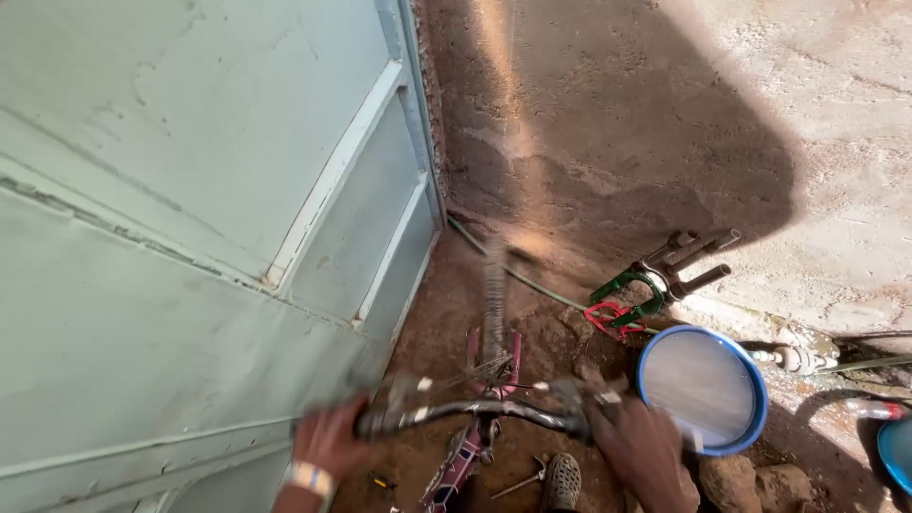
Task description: The person wipes the bicycle seat with a blue cloth, then uses a wrench to tighten bolts on the handlebars. They adjust the handlebars and test the movement before placing the wrench on the floor.
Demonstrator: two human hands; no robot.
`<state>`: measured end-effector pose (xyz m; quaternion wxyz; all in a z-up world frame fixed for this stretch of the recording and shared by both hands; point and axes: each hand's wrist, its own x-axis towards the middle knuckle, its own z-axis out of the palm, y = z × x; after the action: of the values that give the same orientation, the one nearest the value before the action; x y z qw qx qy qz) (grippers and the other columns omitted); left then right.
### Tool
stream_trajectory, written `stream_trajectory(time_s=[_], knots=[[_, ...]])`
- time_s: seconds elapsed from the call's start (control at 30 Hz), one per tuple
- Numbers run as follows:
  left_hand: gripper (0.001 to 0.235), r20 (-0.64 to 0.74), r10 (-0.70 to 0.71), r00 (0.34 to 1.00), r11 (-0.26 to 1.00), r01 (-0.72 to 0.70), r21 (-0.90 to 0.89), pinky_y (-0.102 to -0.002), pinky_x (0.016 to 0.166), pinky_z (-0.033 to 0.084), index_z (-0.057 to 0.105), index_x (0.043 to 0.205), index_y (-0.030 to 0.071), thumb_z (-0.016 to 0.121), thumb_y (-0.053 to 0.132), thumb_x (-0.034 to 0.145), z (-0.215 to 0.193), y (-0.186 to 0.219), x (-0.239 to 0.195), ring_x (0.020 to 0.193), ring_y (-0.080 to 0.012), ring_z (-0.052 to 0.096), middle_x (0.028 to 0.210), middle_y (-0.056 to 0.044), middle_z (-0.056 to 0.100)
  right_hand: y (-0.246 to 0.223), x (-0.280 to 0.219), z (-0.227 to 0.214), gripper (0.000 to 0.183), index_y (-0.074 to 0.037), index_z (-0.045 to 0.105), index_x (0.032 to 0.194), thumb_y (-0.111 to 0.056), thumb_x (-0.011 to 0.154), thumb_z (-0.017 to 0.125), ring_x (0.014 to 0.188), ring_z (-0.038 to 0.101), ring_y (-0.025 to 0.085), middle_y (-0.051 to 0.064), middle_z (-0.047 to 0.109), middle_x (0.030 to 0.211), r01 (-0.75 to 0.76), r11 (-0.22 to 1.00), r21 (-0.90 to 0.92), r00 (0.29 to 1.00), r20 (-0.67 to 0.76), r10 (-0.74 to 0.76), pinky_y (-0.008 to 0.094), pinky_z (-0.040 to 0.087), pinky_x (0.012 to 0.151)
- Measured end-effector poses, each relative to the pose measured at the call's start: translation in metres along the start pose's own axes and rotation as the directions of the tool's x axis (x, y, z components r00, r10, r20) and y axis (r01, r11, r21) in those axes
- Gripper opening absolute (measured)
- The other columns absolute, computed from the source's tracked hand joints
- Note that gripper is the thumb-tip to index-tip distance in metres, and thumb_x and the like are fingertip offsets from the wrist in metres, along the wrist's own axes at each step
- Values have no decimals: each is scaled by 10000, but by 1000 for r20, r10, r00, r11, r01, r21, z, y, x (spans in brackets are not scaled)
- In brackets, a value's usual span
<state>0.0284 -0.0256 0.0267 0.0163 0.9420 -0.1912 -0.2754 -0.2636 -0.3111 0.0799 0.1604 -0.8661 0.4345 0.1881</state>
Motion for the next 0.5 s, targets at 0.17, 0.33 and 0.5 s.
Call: stream_trajectory(time_s=[0.17, 0.33, 0.5], knots=[[198, -77, 975, 209, 223, -915, 337, -406, 843, 450, 735, 885, 247, 863, 157, 764, -109, 147, 43, 746, -230, 705, 785, 42, 775, 26, -80, 256, 388, -461, 733, 1145, -502, 766, 664, 1064, 702, 282, 109, 682, 1028, -346, 869, 353, 884, -188, 428, 351, 472, 1093], [448, -174, 731, 659, 681, -692, 240, -469, 898, 477, 686, 1141, 386, 770, 429, 703, -19, 27, 49, 938, -303, 692, 1024, 53, 768, 69, 6, 108, 447, -275, 498, 1339, -444, 928, 548, 1036, 656, 428, 177, 659, 1115, -376, 885, 274, 923, 196, 331, 516, 511, 824], [550, 190, 13, 982, 1000, -14, 6, -374, 855, 587, 716, 1163, 495, 831, 484, 626, 47, -16, -51, 1036, -252, 742, 1020, 56, 802, -18, 57, -40, 493, -291, 573, 783, -716, 951, 388, 553, 488, 101, -86, 502, 558, 190, 948, -257, 982, 61, -180, 265, 414, 607]])
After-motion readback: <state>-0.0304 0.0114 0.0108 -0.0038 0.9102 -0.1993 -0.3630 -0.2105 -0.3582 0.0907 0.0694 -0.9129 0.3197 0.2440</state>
